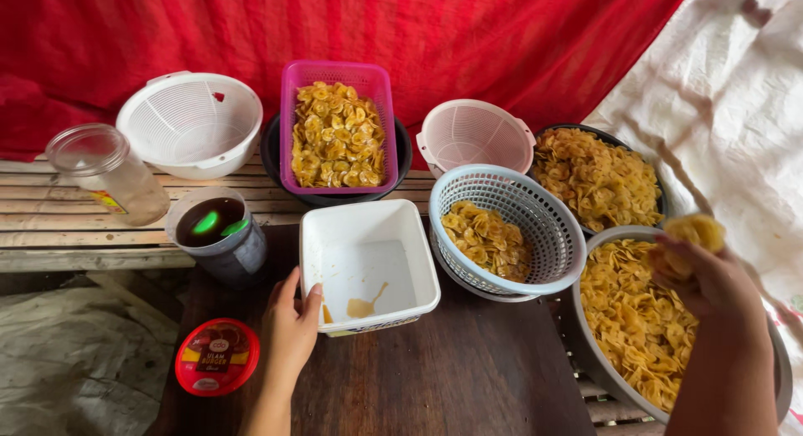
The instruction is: The person transfers sliced banana chips from a large metal bowl into a white rectangular container. They then use a green scoop to pour a dark liquid from a plastic cup over the chips and shake the container to mix them. The person repeats this process, transferring chips from a blue colander into a pink basket and adding more liquid.
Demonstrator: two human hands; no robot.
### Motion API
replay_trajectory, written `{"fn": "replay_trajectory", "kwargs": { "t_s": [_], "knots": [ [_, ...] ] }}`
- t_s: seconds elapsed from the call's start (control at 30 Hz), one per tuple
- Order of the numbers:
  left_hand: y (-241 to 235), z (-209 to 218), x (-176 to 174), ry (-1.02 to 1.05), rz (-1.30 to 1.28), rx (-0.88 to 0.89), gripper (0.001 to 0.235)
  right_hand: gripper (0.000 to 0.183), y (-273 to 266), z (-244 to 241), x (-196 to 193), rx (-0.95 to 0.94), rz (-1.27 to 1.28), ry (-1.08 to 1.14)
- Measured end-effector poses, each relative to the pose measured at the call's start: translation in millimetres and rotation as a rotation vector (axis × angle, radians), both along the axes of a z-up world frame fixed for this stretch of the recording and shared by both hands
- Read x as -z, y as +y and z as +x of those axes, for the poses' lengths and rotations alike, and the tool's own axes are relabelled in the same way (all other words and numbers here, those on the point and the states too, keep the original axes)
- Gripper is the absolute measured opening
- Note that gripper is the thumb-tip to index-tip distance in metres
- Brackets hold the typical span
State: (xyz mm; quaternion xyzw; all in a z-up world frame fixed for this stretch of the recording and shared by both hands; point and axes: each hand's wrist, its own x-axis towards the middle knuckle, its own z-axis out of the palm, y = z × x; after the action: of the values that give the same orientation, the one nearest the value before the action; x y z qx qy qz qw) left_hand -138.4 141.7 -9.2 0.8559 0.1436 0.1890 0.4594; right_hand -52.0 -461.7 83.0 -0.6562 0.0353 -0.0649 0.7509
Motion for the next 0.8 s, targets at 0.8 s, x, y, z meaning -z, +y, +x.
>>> {"fn": "replay_trajectory", "kwargs": {
  "t_s": [0.8],
  "knots": [
    [-2,0,-5,-0.141,-0.085,-0.012,0.038,0.045,349,-4,-40,-0.387,-0.578,-0.298]
  ]
}}
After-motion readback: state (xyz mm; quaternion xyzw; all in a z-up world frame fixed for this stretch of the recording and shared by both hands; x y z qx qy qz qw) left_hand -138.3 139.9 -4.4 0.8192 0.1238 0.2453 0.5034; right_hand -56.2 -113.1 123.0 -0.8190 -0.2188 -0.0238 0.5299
